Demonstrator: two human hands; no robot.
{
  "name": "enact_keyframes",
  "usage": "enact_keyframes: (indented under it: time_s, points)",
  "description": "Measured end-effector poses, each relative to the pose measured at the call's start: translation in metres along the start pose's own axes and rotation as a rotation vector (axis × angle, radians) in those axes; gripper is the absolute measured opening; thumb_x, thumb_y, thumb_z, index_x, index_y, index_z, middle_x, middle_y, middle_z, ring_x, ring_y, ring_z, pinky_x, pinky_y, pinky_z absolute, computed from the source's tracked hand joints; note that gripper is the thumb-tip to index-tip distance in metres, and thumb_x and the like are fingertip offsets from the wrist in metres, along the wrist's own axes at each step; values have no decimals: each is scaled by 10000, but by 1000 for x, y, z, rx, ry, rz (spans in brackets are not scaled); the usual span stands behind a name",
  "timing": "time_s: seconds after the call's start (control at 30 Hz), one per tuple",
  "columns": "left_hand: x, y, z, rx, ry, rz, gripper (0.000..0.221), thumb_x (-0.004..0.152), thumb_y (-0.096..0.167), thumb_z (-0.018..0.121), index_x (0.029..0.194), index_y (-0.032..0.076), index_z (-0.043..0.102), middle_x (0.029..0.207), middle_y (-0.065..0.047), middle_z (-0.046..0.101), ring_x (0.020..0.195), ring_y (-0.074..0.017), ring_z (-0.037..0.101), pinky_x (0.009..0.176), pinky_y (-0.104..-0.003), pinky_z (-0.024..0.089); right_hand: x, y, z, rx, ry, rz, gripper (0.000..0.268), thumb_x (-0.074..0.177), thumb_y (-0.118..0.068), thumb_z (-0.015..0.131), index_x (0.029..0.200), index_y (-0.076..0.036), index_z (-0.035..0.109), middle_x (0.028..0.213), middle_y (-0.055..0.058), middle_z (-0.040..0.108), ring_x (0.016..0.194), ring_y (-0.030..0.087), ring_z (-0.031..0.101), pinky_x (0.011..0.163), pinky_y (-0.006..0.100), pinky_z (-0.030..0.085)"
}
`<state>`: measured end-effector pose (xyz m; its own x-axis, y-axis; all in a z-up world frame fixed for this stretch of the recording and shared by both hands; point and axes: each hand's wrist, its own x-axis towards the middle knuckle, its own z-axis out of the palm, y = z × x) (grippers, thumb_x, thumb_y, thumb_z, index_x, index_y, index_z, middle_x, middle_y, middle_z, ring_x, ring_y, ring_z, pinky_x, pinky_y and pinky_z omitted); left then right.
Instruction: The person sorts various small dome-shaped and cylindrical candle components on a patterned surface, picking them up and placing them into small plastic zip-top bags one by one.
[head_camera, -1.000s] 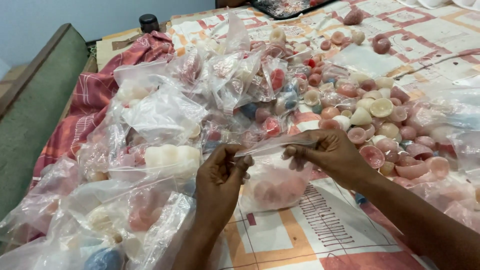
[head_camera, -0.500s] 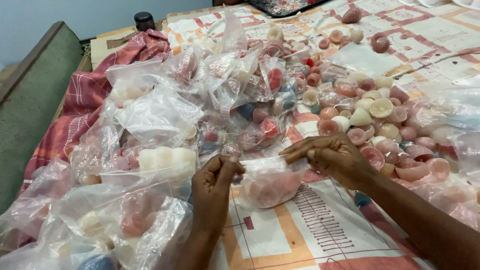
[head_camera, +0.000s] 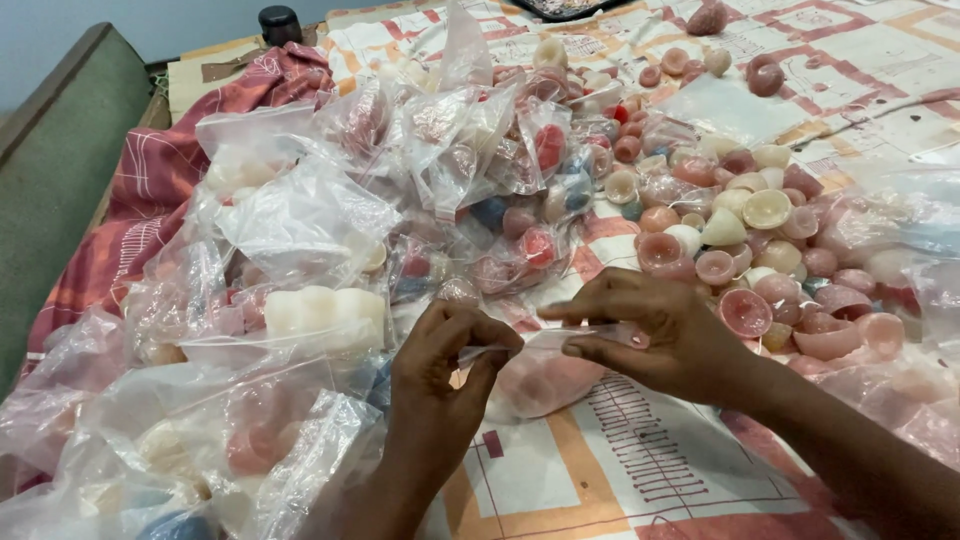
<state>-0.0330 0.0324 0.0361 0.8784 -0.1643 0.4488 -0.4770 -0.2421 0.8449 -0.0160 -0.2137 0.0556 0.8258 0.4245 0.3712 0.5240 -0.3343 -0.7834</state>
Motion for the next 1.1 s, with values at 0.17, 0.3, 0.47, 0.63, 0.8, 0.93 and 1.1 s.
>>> enact_keyframes:
  time_s: [0.17, 0.3, 0.47, 0.63, 0.8, 0.93, 1.1]
  points:
    - [-1, 3, -1, 154, -3, 188, 133, 896, -87, 641, 882, 44, 657, 1141, -80, 717, 1028, -159, 753, 811, -274, 650, -7, -1, 8, -287, 86, -255, 321, 845, -44, 799, 1146, -155, 791, 905, -10, 730, 786, 84, 707, 636, 257, 578]
    - [-1, 16, 0, 118, -63, 161, 267, 846, -11, 697, 1105, 18, 638, 995, -89, 723, 923, -205, 759, 811, -318, 627, -9, 3, 9, -479, 95, -446, 287, 840, -17, 789, 1109, -118, 790, 900, 36, 687, 778, 124, 684, 630, 284, 567]
    - [0, 13, 0, 165, -49, 134, 217, 872, 62, 781, 1064, 35, 683, 1041, -82, 745, 926, -214, 762, 773, -322, 615, -8, 1, 5, -522, 93, -609, 214, 855, -38, 804, 1064, -60, 761, 938, 31, 675, 833, 140, 695, 667, 310, 564]
    - [-2, 8, -2, 183, -79, 104, 142, 851, -23, 744, 952, 53, 680, 979, -56, 749, 906, -186, 769, 765, -319, 599, -6, -13, 7, -302, -50, -450, 281, 786, -121, 808, 1047, -73, 714, 1128, 133, 666, 1016, 212, 667, 772, 317, 586]
    - [-4, 6, 1, 225, -40, 179, 175, 839, -36, 740, 981, 51, 685, 960, -61, 735, 909, -208, 758, 770, -328, 590, -8, -5, 21, -283, 37, -217, 269, 854, -124, 800, 1106, -71, 720, 1003, 52, 723, 963, 179, 684, 783, 348, 568]
    - [-4, 2, 5, 267, 15, 277, 207, 864, 7, 777, 1036, 57, 671, 1028, -69, 731, 953, -214, 747, 788, -326, 599, -9, -5, 18, -454, 47, -253, 202, 880, -121, 763, 1080, -92, 760, 888, 34, 690, 872, 224, 659, 741, 365, 543]
    - [0, 4, -3, 281, 60, 258, 337, 853, 4, 771, 1164, 76, 666, 1112, -81, 734, 983, -199, 754, 760, -304, 617, -9, -3, 13, -457, 120, -178, 166, 934, -107, 707, 1088, -46, 711, 938, 87, 716, 798, 203, 726, 671, 321, 570]
